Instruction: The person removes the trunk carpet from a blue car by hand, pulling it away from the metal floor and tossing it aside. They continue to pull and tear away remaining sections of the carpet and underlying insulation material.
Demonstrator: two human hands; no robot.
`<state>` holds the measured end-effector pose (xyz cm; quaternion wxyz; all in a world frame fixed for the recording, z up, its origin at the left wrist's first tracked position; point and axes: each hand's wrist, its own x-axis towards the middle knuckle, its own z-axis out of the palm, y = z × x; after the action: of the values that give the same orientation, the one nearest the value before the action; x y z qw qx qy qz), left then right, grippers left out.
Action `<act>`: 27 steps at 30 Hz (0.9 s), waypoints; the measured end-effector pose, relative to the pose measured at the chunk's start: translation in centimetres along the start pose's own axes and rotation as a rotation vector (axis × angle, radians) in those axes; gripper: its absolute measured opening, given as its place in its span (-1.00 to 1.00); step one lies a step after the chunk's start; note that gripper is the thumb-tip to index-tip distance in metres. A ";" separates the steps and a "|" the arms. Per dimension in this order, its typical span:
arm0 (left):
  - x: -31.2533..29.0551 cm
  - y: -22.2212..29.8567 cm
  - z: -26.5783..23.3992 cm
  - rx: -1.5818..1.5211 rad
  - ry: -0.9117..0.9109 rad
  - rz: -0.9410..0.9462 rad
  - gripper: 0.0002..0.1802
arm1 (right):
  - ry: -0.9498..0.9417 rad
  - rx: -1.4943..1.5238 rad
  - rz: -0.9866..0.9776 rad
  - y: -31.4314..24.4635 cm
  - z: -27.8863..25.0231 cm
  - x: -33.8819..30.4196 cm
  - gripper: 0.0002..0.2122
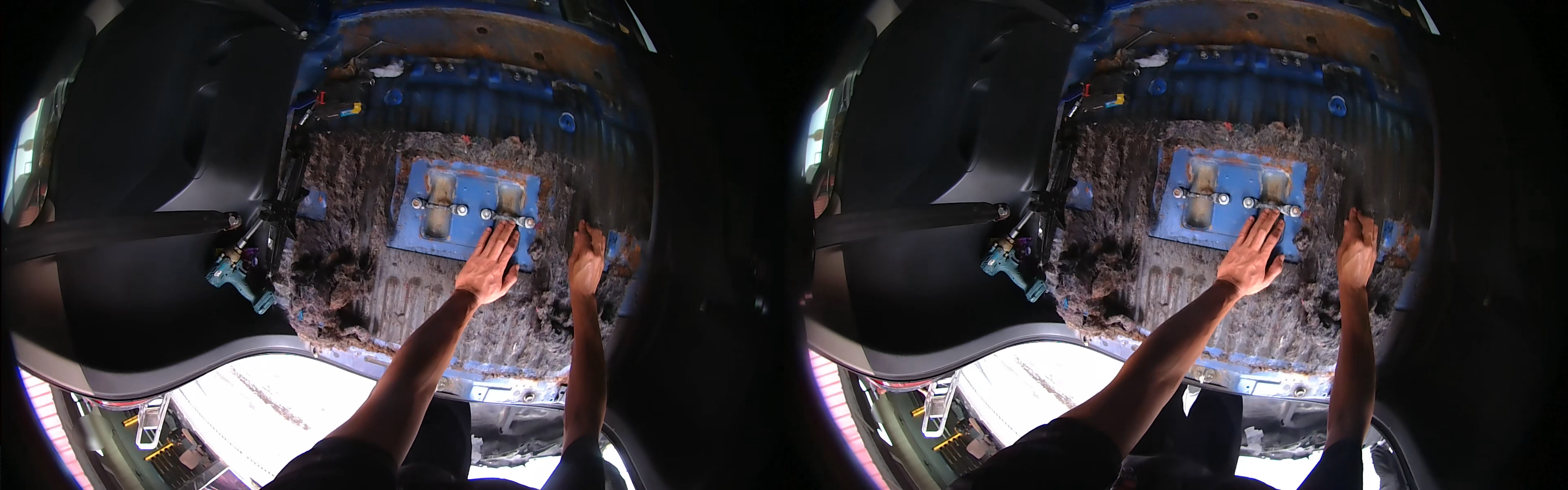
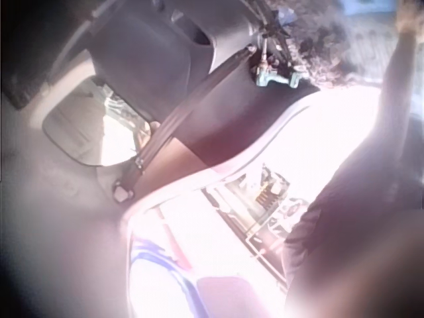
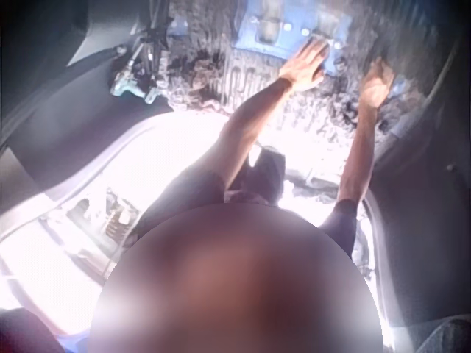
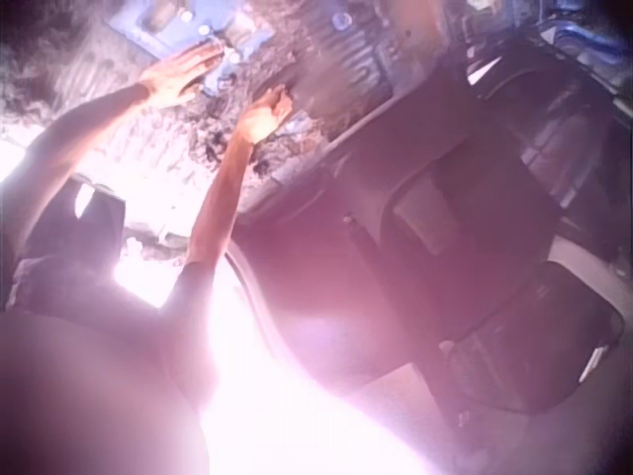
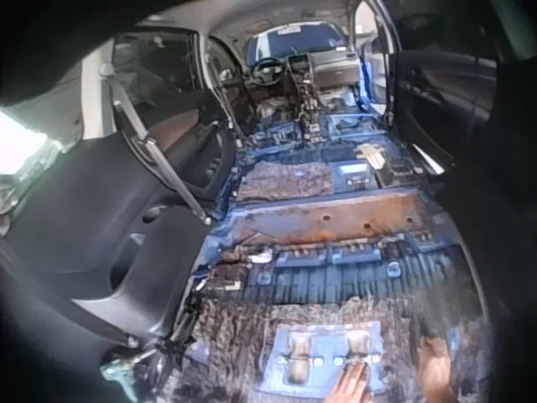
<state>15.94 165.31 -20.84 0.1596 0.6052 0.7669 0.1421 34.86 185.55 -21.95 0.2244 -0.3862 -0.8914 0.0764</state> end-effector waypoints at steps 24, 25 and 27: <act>-0.3 0.1 -0.7 -0.055 0.012 0.004 -0.13 | -0.061 0.059 -0.046 -1.6 -2.7 -4.6 -0.77; -0.3 0.1 -0.6 -0.065 0.014 0.005 -0.13 | -0.058 0.050 -0.055 -1.5 -2.7 -4.7 -0.78; -0.3 0.1 -0.5 -0.071 0.017 0.001 -0.13 | -0.051 0.048 -0.090 -1.2 -2.6 -4.9 -0.79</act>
<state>15.88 164.99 -20.36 0.1745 0.5984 0.7622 0.1746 38.20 181.06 -20.93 0.2139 -0.3380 -0.9113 0.0975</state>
